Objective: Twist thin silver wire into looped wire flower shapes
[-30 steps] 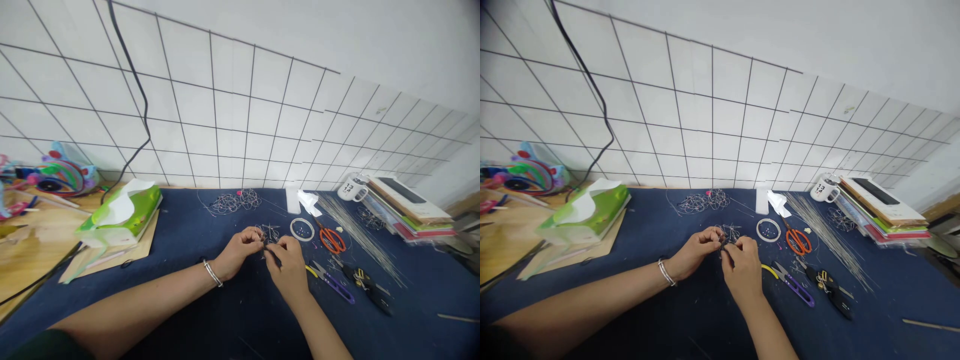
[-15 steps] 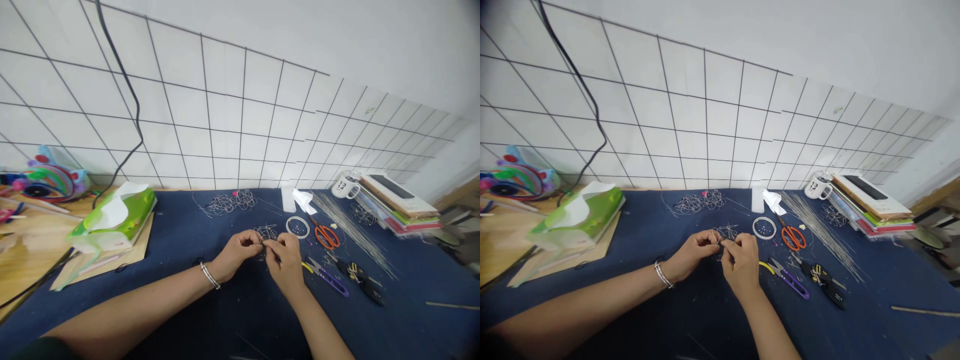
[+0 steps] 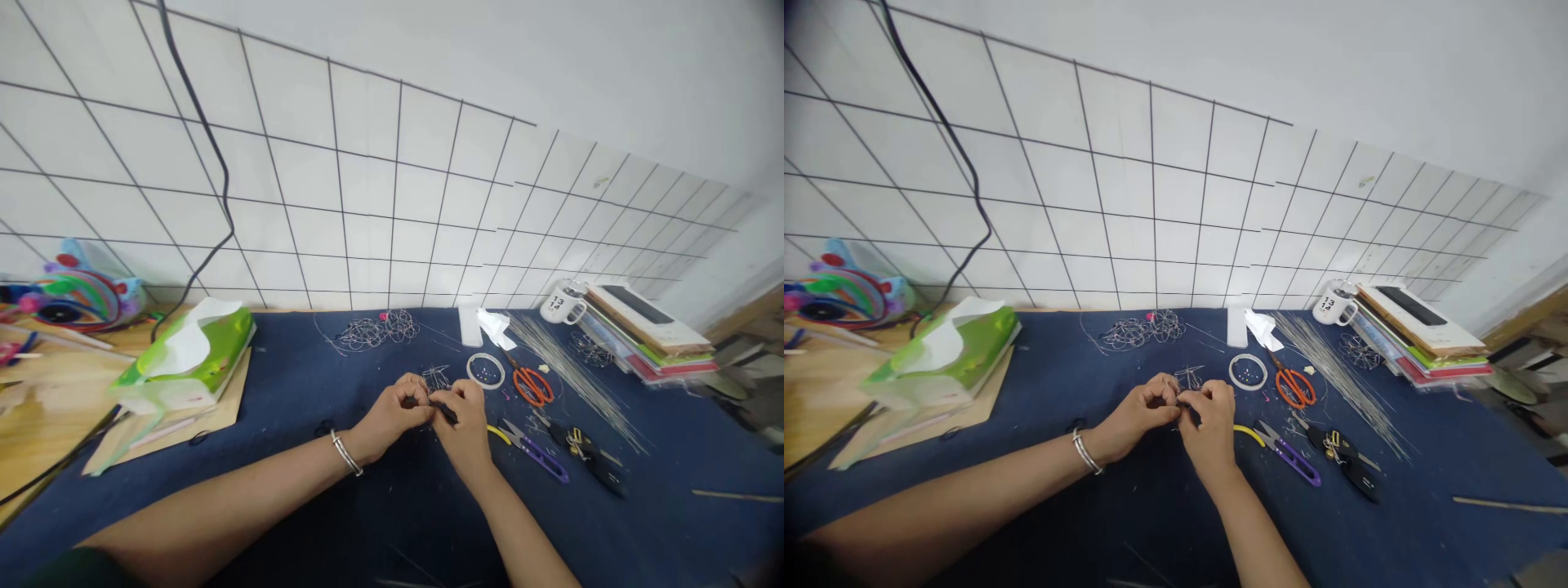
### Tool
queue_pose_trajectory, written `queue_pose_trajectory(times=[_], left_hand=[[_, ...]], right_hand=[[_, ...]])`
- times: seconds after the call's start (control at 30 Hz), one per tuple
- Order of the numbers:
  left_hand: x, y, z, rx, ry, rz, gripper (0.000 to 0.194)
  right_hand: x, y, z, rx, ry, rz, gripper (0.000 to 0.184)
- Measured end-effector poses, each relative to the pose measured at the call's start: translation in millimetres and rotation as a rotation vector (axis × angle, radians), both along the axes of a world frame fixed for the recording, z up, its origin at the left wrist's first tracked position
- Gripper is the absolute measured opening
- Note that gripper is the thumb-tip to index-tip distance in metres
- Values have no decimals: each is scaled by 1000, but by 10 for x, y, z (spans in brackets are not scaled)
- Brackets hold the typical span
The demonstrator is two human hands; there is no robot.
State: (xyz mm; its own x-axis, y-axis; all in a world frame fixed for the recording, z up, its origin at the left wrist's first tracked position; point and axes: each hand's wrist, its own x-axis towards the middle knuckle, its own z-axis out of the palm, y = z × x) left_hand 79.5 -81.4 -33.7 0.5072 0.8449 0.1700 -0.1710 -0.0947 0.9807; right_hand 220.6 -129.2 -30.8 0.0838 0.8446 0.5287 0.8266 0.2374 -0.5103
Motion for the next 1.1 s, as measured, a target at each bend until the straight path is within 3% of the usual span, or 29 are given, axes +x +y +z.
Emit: queue_pose_trajectory(times=[0.17, 0.27, 0.47, 0.7, 0.9, 1.1], left_hand=[[-11, 47, -31, 3, 3, 13, 14], [0, 78, -60, -54, -28, 3, 13], [36, 98, -111, -147, -121, -29, 14], [54, 100, -119, -176, -170, -16, 12], [89, 63, -105, -135, -114, 5, 12], [97, 26, -48, -97, -76, 8, 13]], right_hand=[[-36, -28, 65, -47, -91, -111, 8], [-34, -43, 89, -29, -136, -144, 13], [0, -40, 103, -34, -177, -98, 23], [-8, -57, 154, -67, -188, -71, 17], [-3, -28, 97, -89, -97, -81, 18], [5, 19, -19, -30, 129, -57, 12]])
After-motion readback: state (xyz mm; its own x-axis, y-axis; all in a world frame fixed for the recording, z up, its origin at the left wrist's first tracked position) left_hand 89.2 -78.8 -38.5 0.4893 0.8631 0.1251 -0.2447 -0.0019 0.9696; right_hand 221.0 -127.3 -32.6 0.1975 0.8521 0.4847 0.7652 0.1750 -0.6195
